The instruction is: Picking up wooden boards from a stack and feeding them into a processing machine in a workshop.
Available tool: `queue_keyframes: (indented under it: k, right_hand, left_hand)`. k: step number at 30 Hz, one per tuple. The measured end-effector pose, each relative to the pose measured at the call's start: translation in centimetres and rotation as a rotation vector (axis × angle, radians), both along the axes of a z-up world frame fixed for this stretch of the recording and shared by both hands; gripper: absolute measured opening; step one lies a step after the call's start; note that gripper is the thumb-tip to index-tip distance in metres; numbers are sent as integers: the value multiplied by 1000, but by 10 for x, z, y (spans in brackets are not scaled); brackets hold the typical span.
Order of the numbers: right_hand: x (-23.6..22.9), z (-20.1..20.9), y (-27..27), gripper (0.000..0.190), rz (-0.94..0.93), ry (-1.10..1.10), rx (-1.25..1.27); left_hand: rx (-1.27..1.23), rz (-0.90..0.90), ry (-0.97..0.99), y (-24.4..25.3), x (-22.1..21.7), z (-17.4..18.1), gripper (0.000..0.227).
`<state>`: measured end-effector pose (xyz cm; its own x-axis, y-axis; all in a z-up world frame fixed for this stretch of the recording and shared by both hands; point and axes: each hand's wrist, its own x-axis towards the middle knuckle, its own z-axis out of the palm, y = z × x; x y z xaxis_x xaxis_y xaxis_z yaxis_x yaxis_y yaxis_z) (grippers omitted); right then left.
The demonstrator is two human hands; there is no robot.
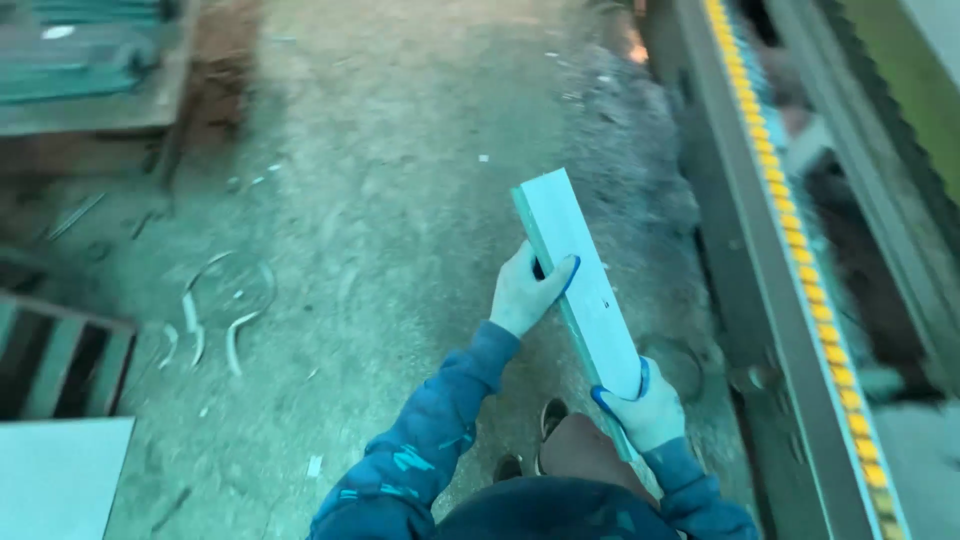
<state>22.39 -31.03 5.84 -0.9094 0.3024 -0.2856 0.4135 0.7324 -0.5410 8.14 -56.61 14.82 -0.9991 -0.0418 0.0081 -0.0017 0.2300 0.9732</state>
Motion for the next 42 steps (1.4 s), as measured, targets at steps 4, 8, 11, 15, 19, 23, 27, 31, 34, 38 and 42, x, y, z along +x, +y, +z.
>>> queue_keyframes:
  k: [4,8,11,15,19,23,27,31,34,38,42]
  right_hand:
    - [-103,16,-47,114,282,-78,-40]
    - [-212,-7,-100,112,553,-273,53]
    - [-310,-22,-148,110,648,-289,98]
    - [-428,-8,-242,111,709,-397,-28]
    - [-515,60,-341,102,891,-377,9]
    - [-600,68,-430,125,847,-427,-155]
    - [-703,33,-514,113,812,-348,-370]
    - [-839,7,-604,84,878,-170,-444]
    - [-930,7,-663,75,850,-118,-452]
    - [-1050,20,-734,71,768,-102,-359]
    - [-1159,14,-792,70,670,-127,-483]
  left_hand:
    - [138,464,71,-145,-75,-83,36]
    - [448,811,-35,-272,-109,-136,42]
    - [700,861,-203,-304,-137,-145,52]
    - [761,622,-487,-273,-171,-141,71]
    - [716,622,-525,-254,-252,-106,40]
    - [886,845,-317,-300,-338,-97,82]
    - [837,782,-320,-359,-416,-73,61]
    - [702,578,-292,-423,-526,-76,81]
    - [735,517,-334,-478,-617,-55,70]
    - [648,397,-314,-563,-741,-43,69]
    - [764,333,-332,-637,-847,-40,61]
